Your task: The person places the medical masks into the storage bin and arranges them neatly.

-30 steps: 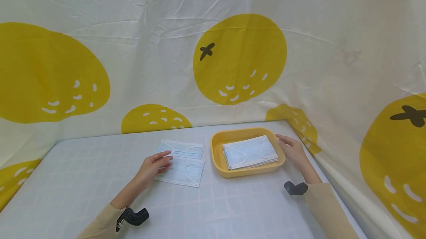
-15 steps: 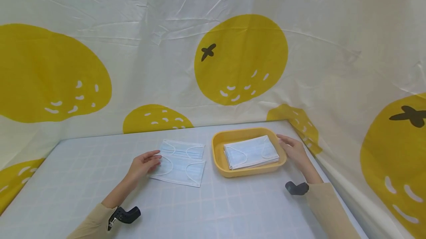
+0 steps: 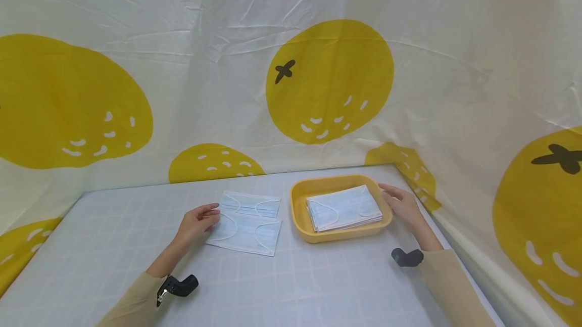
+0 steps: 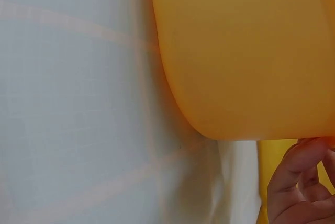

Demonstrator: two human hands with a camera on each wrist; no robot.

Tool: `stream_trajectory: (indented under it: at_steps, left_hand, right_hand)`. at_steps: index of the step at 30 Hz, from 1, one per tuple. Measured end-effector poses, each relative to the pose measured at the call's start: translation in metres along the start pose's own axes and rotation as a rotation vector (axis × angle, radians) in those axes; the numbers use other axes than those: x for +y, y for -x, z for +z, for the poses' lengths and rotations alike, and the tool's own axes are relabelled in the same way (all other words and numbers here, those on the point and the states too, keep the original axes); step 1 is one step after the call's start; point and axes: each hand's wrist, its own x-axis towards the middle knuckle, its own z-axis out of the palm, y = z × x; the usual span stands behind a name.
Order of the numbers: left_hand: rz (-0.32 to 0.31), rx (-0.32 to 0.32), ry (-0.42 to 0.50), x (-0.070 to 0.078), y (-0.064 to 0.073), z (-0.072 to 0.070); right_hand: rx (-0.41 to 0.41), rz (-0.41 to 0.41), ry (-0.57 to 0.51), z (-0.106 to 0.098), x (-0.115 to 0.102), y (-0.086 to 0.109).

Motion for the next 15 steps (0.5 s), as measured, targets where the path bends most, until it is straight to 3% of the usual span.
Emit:
stream_trajectory:
  at_steps: [5, 15]
  left_hand:
    - [-0.007, 0.012, -0.053, -0.0012, -0.0064, 0.0017]
    - [-0.01, 0.005, -0.136, 0.0014, -0.0058, 0.002]
  right_hand:
    - [0.003, -0.006, 0.002, 0.0003, 0.0015, -0.0012]
    - [0.004, -0.022, 0.013, -0.0007, 0.0015, -0.001]
